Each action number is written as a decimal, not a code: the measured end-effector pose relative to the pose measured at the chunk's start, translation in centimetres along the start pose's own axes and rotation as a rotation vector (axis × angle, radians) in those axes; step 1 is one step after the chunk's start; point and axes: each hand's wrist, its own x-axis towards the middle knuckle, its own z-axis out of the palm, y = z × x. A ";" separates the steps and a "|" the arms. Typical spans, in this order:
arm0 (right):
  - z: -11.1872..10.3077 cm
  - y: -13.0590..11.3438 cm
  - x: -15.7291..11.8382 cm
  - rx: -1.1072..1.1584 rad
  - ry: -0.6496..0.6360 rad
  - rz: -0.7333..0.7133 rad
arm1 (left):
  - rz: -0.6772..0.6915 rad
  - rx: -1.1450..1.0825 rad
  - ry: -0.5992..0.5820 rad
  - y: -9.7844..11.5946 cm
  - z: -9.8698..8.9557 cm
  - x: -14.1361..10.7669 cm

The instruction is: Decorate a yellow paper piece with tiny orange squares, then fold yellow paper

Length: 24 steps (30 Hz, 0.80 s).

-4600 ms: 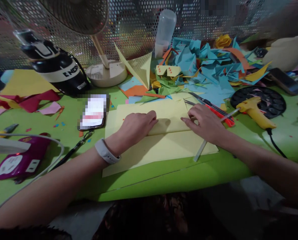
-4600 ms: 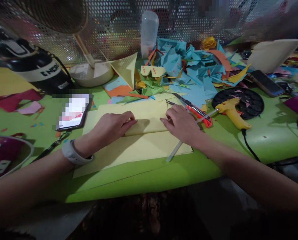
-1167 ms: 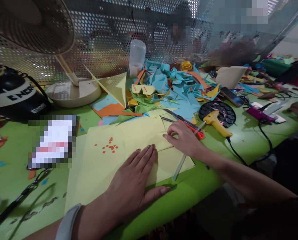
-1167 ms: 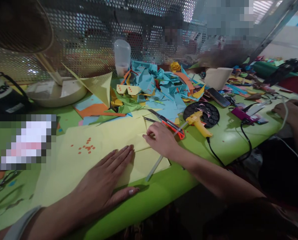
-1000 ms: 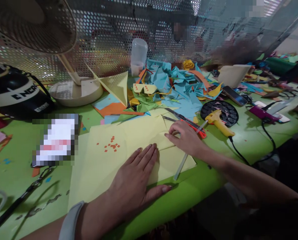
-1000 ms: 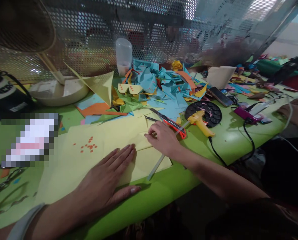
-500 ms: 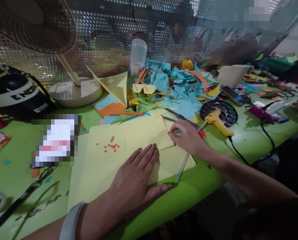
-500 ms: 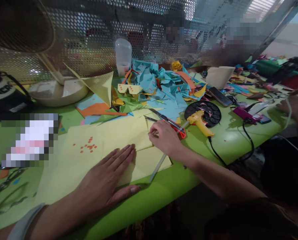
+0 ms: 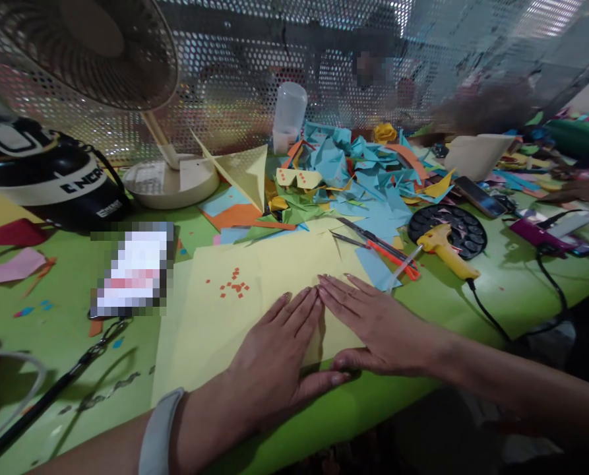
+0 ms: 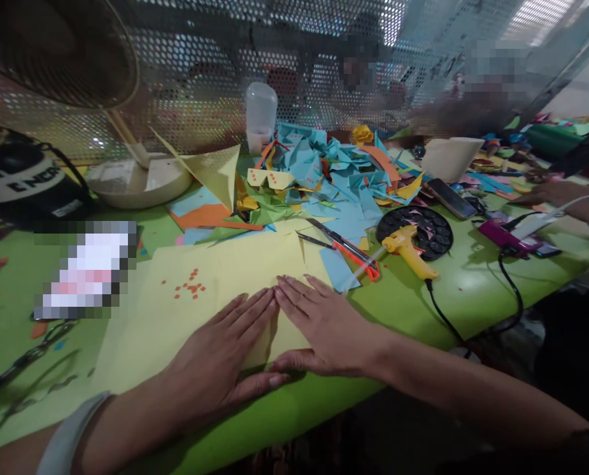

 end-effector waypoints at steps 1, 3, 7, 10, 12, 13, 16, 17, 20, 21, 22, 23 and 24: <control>-0.1 0.1 -0.2 -0.010 -0.003 -0.002 | 0.000 -0.009 0.003 0.0 0.0 0.0; -0.4 0.3 -0.6 -0.032 0.002 -0.010 | -0.003 -0.024 0.004 -0.1 -0.2 -0.1; -0.8 0.8 -1.5 -0.083 0.031 0.010 | -0.016 -0.023 -0.043 -0.2 -0.8 -0.2; -0.8 1.3 -2.2 -0.113 0.050 0.046 | -0.038 0.011 -0.065 -0.5 -1.3 -0.9; -0.7 1.4 -2.5 -0.121 0.056 0.061 | -0.061 0.040 -0.050 -0.7 -1.4 -1.7; -0.7 1.5 -2.5 -0.123 0.056 0.064 | -0.072 0.057 -0.040 -0.8 -1.4 -2.2; -0.7 1.8 -2.7 -0.112 0.067 0.060 | -0.099 0.108 -0.015 -1.1 -1.1 -3.4; -0.8 1.9 -2.6 -0.098 0.075 0.053 | -0.101 0.120 -0.006 -1.2 -0.9 -3.7; -1.8 2.2 -2.0 -0.052 0.140 0.042 | -0.090 0.123 0.033 -1.3 -0.5 -4.2; -2.3 2.1 -1.6 -0.041 0.178 0.052 | -0.086 0.116 0.043 -1.3 -0.4 -4.3; -2.9 2.0 -1.1 -0.025 0.214 0.078 | -0.087 0.109 0.048 -1.3 -0.3 -4.3; -3.4 1.9 -0.4 0.000 0.244 0.115 | -0.090 0.104 0.048 -1.3 -0.2 -4.2; -3.9 1.6 0.4 0.044 0.246 0.160 | -0.097 0.100 0.043 -1.2 -0.2 -4.2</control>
